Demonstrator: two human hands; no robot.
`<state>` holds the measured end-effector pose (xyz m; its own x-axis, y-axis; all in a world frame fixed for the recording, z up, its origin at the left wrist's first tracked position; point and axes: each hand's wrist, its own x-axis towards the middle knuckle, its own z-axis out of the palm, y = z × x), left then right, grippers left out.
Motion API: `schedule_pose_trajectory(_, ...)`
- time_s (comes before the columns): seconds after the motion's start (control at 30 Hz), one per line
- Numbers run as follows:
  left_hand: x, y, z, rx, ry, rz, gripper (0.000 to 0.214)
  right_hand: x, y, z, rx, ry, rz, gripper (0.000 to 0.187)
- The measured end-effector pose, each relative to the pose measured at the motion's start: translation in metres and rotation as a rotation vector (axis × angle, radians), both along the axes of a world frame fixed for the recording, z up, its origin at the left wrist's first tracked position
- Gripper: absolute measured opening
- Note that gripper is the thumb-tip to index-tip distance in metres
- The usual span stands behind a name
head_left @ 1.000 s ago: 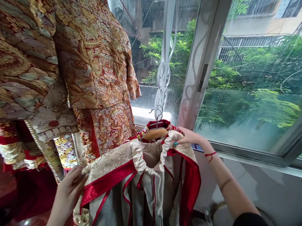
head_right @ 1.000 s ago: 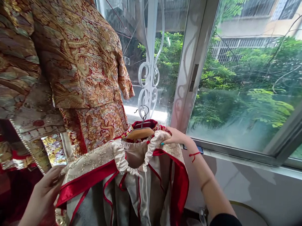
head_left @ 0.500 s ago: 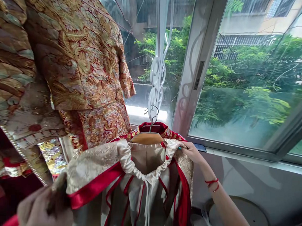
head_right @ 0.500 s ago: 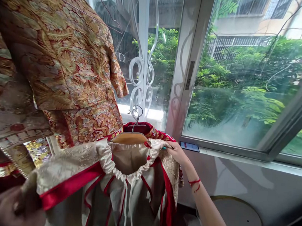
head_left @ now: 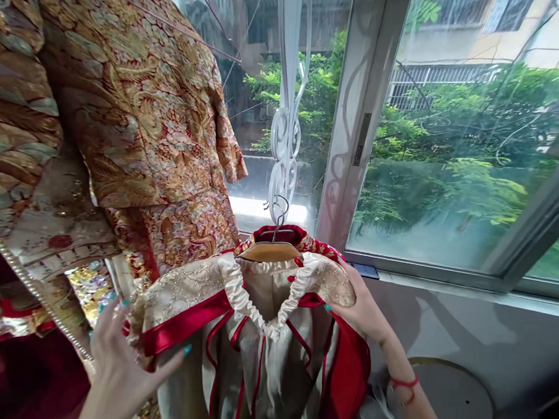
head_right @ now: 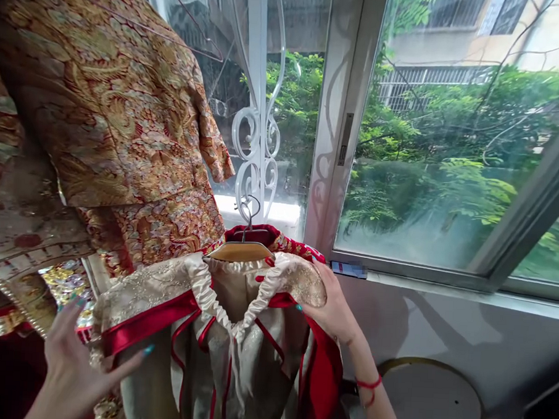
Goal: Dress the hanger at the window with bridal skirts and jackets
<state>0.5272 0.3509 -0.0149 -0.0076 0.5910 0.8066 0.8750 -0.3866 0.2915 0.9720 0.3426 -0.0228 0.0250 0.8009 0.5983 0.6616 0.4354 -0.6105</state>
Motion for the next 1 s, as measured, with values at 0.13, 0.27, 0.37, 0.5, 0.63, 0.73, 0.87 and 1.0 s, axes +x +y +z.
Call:
schedule_pose_trajectory(0.13, 0.062, -0.007, -0.002, 0.147, 0.110, 0.027, 0.084, 0.013, -0.012, -0.016, -0.002, -0.075, -0.014, 0.067)
schedule_pose_trajectory(0.27, 0.070, 0.012, -0.006, 0.137, 0.025, 0.177, 0.057, 0.052, 0.005, 0.020, -0.164, -0.134, 0.183, 0.049)
schedule_pose_trajectory(0.37, 0.057, 0.033, -0.010, 0.195, -0.020, 0.203, 0.044, 0.078, 0.024, 0.048, -0.357, -0.091, 0.328, 0.043)
schedule_pose_trajectory(0.5, 0.056, 0.042, -0.009, 0.266, -0.027, 0.110, 0.047, 0.079, 0.043, 0.039, -0.520, 0.163, 0.290, 0.043)
schedule_pose_trajectory(0.63, 0.056, 0.026, -0.005, 0.197, -0.030, 0.002, 0.063, 0.059, 0.028, 0.007, -0.488, 0.219, 0.316, 0.061)
schedule_pose_trajectory(0.73, 0.038, 0.009, -0.012, 0.008, -0.025, -0.135, 0.066, 0.052, 0.005, 0.000, -0.426, 0.181, 0.402, 0.092)
schedule_pose_trajectory(0.87, 0.009, 0.006, -0.029, -0.046, -0.204, 0.107, 0.060, 0.042, 0.003, 0.017, -0.319, 0.088, 0.254, 0.077)
schedule_pose_trajectory(1.0, -0.013, 0.019, -0.033, -0.204, -0.155, 0.348, 0.041, 0.017, 0.031, 0.042, -0.210, -0.086, 0.218, 0.045)
